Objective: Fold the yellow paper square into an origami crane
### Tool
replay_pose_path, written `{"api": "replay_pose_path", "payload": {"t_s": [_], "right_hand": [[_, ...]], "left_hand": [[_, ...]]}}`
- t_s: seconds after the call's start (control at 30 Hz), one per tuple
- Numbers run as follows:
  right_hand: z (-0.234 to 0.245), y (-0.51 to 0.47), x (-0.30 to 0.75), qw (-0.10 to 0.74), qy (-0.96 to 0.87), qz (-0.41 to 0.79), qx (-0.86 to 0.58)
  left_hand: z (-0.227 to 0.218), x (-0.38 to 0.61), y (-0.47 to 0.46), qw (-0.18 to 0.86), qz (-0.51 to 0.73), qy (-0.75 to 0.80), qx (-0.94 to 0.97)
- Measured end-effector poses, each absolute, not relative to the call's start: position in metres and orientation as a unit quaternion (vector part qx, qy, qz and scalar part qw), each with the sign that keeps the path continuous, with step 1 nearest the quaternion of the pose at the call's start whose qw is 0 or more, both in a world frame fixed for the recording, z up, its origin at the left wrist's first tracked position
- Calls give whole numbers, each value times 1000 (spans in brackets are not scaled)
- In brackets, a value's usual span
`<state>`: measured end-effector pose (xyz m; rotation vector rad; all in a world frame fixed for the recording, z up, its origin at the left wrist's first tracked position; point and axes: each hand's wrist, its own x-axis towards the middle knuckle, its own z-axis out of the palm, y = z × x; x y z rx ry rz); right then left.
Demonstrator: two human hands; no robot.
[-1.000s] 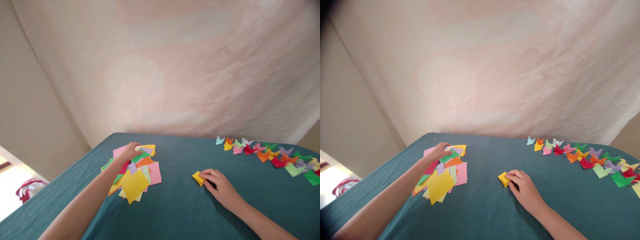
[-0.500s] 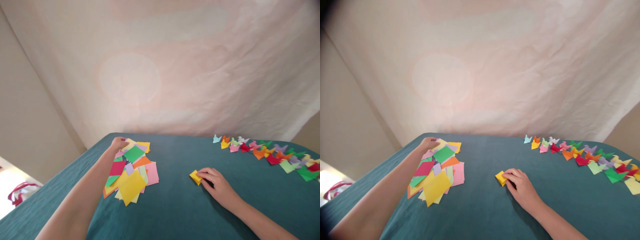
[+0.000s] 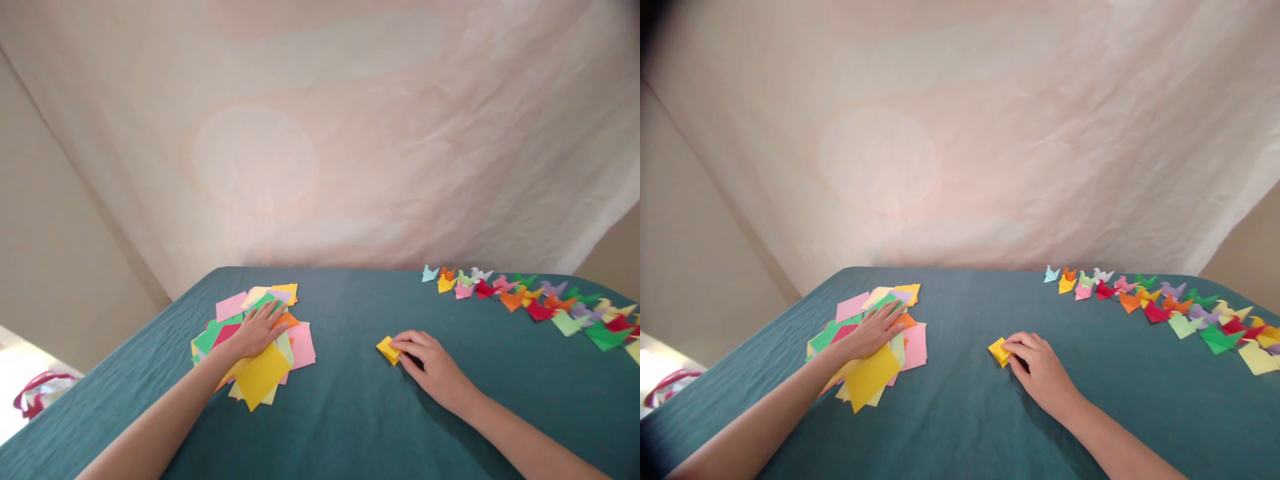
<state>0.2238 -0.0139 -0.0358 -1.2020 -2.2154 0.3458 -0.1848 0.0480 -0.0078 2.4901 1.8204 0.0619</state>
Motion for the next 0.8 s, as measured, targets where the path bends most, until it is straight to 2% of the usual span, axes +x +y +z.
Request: {"api": "replay_pose_path", "payload": {"t_s": [0.1,0.23,0.37,0.5,0.6,0.8], "right_hand": [[-37,-14,224,295,-832,131,-451],[-37,-13,225,298,-833,131,-447],[-37,-13,225,304,-834,128,-442],[-35,-14,224,308,-832,124,-444],[-33,-14,222,305,-832,124,-447],[-30,-15,223,307,-831,126,-446]], "left_hand": [[-3,-184,41,26,-27,610,791],[10,-162,21,2,6,588,809],[14,-132,-5,52,-7,477,877],[14,-120,-7,75,-20,492,867],[25,-104,-4,111,7,489,865],[36,-25,-5,183,123,359,907]]}}
